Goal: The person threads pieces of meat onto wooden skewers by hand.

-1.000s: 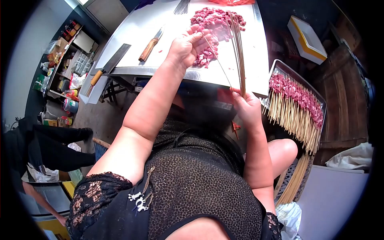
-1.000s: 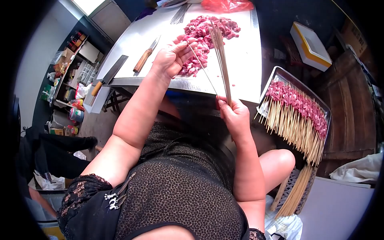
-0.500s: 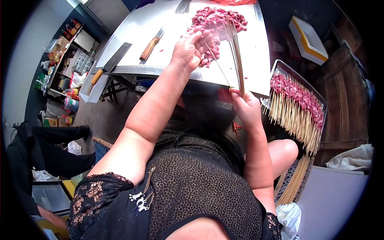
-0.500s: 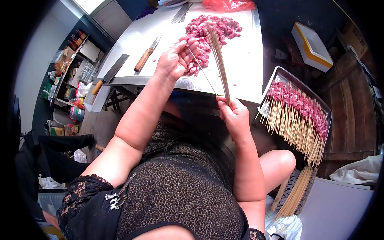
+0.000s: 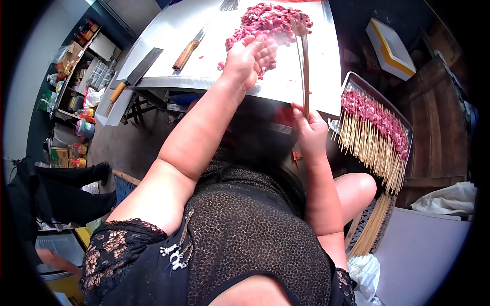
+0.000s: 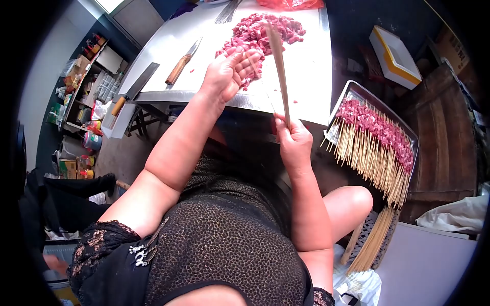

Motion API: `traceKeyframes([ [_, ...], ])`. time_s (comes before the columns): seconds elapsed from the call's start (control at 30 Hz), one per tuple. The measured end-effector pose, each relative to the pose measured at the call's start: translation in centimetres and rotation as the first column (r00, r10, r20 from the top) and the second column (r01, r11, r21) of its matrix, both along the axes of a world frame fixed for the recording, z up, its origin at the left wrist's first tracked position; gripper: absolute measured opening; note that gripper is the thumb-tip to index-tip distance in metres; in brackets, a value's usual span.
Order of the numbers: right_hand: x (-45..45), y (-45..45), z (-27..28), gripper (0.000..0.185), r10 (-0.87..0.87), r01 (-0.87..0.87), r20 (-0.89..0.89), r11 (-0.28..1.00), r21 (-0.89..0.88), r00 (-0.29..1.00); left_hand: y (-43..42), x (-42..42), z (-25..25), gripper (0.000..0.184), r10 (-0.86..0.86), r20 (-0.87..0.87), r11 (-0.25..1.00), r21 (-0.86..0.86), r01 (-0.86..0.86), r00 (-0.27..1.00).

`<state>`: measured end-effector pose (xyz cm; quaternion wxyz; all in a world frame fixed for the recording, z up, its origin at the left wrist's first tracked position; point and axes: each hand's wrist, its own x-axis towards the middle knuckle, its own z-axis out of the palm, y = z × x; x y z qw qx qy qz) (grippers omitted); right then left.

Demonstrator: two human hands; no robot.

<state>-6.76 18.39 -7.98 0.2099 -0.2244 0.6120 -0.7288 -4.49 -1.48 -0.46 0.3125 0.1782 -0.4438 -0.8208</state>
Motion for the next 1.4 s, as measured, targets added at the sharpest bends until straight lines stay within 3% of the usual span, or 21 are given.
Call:
traceKeyframes([
  [0.1, -0.8, 0.5, 0.2, 0.02, -0.001, 0.003, 0.041, 0.999, -0.034, 0.999, 0.0, 0.6, 0.0, 0.036, -0.068, 0.106, 0.994, -0.077, 0.076, 0.992],
  [0.17, -1.1, 0.8, 0.0, 0.02, 0.008, -0.004, 0.057, 0.998, -0.068, 0.998, 0.7, 1.6, 0.9, 0.049, -0.246, 0.218, 0.968, 0.101, 0.228, 0.945],
  [0.2, -1.2, 0.9, 0.0, 0.019, 0.017, -0.012, 0.068, 0.997, -0.077, 0.998, 0.2, 1.6, 0.8, 0.061, -0.327, 0.231, 0.945, 0.098, 0.312, 0.916],
  [0.23, -1.1, 0.9, 0.1, 0.019, 0.029, -0.022, 0.08, 0.996, -0.086, 0.996, -0.2, 1.4, 0.9, 0.061, -0.323, 0.229, 0.946, 0.098, 0.308, 0.918],
  [0.3, -0.9, 1.0, 0.5, 0.018, 0.037, -0.033, 0.062, 0.998, -0.056, 0.997, -1.0, 0.9, 1.2, 0.065, -0.355, 0.032, 0.917, 0.204, 0.341, 0.934],
  [0.33, -0.7, 1.0, 0.6, 0.018, 0.04, -0.038, 0.047, 0.999, -0.027, 0.998, -1.5, 0.9, 1.4, 0.054, -0.33, -0.061, 0.909, 0.251, 0.334, 0.942],
  [0.37, -0.6, 1.0, 0.7, 0.018, 0.042, -0.04, 0.048, 0.999, -0.029, 0.998, -1.9, 0.8, 1.6, 0.054, -0.328, -0.06, 0.91, 0.25, 0.332, 0.943],
  [0.47, -0.4, 1.1, 0.8, 0.018, 0.052, -0.053, 0.049, 0.999, 0.014, 0.997, -2.9, 0.7, 1.7, 0.03, -0.246, -0.019, 0.962, 0.118, 0.246, 0.969],
  [0.87, -0.6, 1.2, 0.9, 0.017, 0.044, -0.035, -0.058, 0.988, 0.152, 0.997, -2.3, 1.6, 1.5, 0.027, -0.202, 0.027, 0.978, -0.049, 0.204, 0.979],
  [0.93, -0.6, 0.9, 0.3, 0.017, 0.013, -0.007, -0.086, 0.998, 0.065, 0.996, -1.8, 1.6, 1.3, 0.027, -0.186, 0.006, 0.982, -0.018, 0.186, 0.983],
  [1.1, 0.2, -0.1, -0.7, 0.017, -0.019, 0.029, -0.144, 0.997, 0.069, 0.989, -0.7, 1.2, 1.4, 0.023, -0.107, -0.015, 0.992, 0.071, 0.108, 0.994],
  [1.17, 0.2, -0.1, -0.7, 0.018, -0.024, 0.034, -0.177, 0.998, 0.052, 0.984, -0.3, 1.1, 1.5, 0.022, -0.079, -0.045, 0.979, 0.186, 0.086, 0.996],
  [1.3, 0.5, -0.3, -0.5, 0.018, -0.017, 0.019, -0.138, 1.0, 0.011, 0.99, -0.5, 1.0, 1.4, 0.022, -0.081, -0.042, 0.969, 0.231, 0.088, 0.996],
  [1.37, 0.7, -0.2, -0.2, 0.017, 0.058, -0.056, 0.029, 0.997, -0.052, 0.998, -0.5, 1.0, 1.5, 0.022, -0.13, -0.041, 0.975, 0.176, 0.135, 0.991],
  [1.4, 0.8, -0.3, -0.1, 0.017, 0.059, -0.057, 0.031, 0.997, -0.049, 0.998, -0.5, 1.1, 1.6, 0.022, -0.128, -0.04, 0.975, 0.179, 0.134, 0.991],
])
